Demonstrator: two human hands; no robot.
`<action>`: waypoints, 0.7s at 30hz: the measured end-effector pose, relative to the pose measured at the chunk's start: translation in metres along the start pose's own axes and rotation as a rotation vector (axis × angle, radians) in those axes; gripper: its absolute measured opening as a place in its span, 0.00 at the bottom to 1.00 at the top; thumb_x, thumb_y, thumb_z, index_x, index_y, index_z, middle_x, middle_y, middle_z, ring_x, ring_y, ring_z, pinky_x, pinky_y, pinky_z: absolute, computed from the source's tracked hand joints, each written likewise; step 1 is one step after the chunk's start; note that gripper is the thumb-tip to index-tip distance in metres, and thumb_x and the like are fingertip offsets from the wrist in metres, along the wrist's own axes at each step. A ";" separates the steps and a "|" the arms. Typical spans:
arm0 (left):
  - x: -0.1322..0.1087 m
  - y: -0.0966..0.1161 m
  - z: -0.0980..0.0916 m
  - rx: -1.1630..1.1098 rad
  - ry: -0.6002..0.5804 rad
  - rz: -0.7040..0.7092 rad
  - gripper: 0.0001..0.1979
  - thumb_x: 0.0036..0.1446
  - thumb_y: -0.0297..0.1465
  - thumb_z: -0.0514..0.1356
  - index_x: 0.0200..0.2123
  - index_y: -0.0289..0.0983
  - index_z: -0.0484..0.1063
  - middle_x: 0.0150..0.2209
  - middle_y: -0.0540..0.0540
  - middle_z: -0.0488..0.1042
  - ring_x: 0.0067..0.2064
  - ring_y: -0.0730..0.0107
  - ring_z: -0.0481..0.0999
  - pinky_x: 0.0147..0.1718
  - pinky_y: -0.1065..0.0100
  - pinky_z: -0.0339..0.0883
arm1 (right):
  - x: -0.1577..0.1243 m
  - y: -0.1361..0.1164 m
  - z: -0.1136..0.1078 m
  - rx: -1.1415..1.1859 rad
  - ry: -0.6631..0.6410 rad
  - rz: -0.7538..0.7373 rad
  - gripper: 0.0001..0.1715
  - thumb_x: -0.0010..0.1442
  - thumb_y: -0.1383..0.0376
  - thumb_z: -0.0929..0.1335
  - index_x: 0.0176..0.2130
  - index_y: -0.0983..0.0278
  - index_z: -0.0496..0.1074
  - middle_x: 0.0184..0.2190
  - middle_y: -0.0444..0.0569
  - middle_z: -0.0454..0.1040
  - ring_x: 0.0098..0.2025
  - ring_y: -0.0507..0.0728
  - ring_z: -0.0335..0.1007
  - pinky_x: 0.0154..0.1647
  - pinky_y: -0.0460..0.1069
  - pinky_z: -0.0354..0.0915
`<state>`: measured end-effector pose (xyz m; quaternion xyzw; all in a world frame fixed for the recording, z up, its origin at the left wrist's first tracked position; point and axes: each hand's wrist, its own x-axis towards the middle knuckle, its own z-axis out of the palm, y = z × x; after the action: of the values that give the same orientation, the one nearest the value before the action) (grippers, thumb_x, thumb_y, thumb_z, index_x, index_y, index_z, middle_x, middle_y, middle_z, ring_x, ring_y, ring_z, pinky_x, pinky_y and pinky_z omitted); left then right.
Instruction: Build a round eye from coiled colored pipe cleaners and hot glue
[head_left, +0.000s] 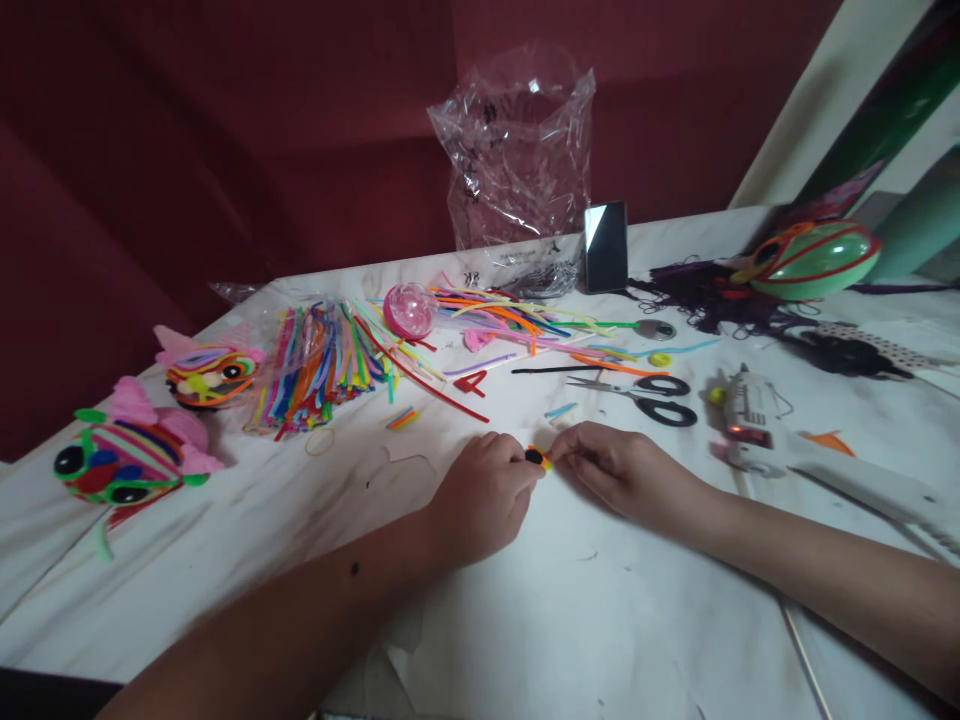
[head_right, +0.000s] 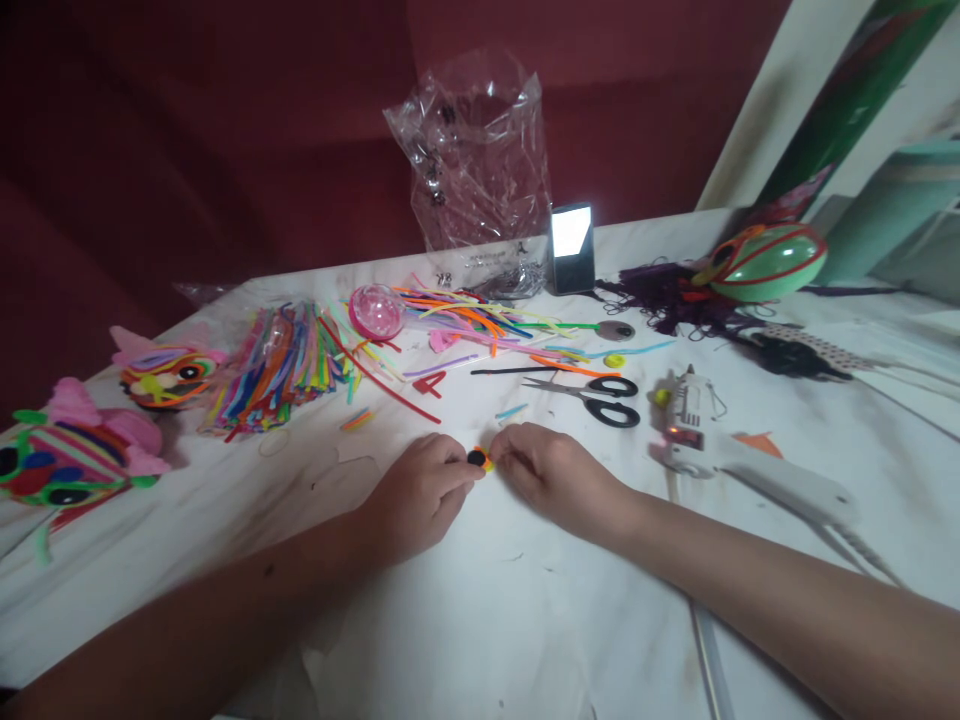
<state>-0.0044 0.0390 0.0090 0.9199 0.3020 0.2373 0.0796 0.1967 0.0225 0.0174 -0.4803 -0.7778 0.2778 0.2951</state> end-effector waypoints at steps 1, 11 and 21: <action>0.000 0.000 0.000 -0.003 0.003 0.001 0.12 0.57 0.24 0.51 0.36 0.34 0.75 0.32 0.44 0.69 0.35 0.68 0.67 0.35 0.65 0.62 | 0.000 0.000 0.000 0.012 0.000 0.001 0.11 0.59 0.67 0.58 0.36 0.60 0.68 0.29 0.44 0.73 0.30 0.52 0.68 0.31 0.46 0.64; 0.000 -0.001 0.001 -0.010 0.010 0.004 0.12 0.57 0.24 0.51 0.36 0.34 0.75 0.32 0.44 0.69 0.35 0.67 0.67 0.35 0.65 0.62 | 0.010 0.003 0.001 0.186 -0.024 0.003 0.09 0.59 0.66 0.59 0.37 0.62 0.67 0.33 0.47 0.72 0.35 0.54 0.67 0.37 0.50 0.64; -0.002 -0.003 -0.002 -0.134 0.103 -0.114 0.09 0.57 0.23 0.52 0.37 0.33 0.71 0.34 0.43 0.70 0.37 0.67 0.70 0.37 0.66 0.65 | 0.020 0.011 -0.006 0.648 0.167 0.299 0.15 0.45 0.56 0.71 0.28 0.63 0.65 0.22 0.38 0.62 0.22 0.48 0.55 0.22 0.46 0.53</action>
<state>-0.0084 0.0400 0.0089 0.8805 0.3408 0.2990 0.1387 0.2003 0.0454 0.0179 -0.4913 -0.5438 0.5097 0.4507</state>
